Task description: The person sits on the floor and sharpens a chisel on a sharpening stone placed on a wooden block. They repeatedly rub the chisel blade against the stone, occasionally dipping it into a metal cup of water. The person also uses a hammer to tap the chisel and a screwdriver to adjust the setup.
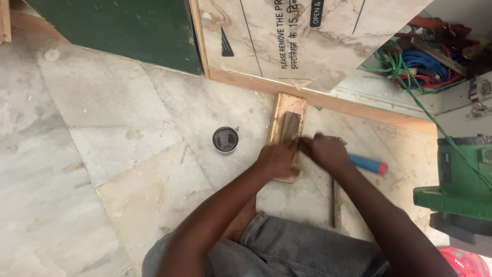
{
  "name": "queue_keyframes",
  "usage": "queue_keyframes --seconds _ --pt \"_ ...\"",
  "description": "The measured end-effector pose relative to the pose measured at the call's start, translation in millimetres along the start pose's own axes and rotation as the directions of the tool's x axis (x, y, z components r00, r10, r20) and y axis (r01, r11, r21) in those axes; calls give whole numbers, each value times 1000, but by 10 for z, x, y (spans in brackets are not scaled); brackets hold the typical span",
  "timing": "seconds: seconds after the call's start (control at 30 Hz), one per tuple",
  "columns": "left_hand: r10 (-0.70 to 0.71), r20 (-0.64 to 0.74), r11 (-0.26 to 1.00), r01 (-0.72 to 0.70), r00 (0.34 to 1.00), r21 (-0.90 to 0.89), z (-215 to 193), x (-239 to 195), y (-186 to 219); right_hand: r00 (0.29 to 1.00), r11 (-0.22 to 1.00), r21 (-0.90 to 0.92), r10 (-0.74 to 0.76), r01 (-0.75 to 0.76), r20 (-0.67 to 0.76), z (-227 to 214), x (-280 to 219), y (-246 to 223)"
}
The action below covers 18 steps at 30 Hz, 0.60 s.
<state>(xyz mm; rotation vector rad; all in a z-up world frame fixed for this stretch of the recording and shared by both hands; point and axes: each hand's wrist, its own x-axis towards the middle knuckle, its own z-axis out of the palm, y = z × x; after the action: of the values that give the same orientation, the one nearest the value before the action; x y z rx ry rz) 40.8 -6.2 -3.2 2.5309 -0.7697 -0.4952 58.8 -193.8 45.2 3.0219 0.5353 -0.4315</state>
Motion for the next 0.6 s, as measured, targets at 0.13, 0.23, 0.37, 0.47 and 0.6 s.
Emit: queue_keyframes --seconds 0.13,0.23,0.37,0.47,0.6 --pt "97 -17 992 -98 995 -76 103 -352 -4 998 1000 -2 23 -23 52 77 -351 -169" --pt "78 -93 997 -81 993 -19 30 -78 -67 998 998 -13 56 -56 -32 32 12 -46" --pt "-39 -108 999 35 993 -40 -221 338 -77 985 997 14 81 -80 -155 -67 365 111" --pt "-67 4 998 67 998 -15 -190 207 -4 993 998 -16 57 -59 -108 -41 254 64" --pt "107 -50 991 -110 993 -75 -26 -295 10 999 999 -16 32 -32 27 81 -262 -153"
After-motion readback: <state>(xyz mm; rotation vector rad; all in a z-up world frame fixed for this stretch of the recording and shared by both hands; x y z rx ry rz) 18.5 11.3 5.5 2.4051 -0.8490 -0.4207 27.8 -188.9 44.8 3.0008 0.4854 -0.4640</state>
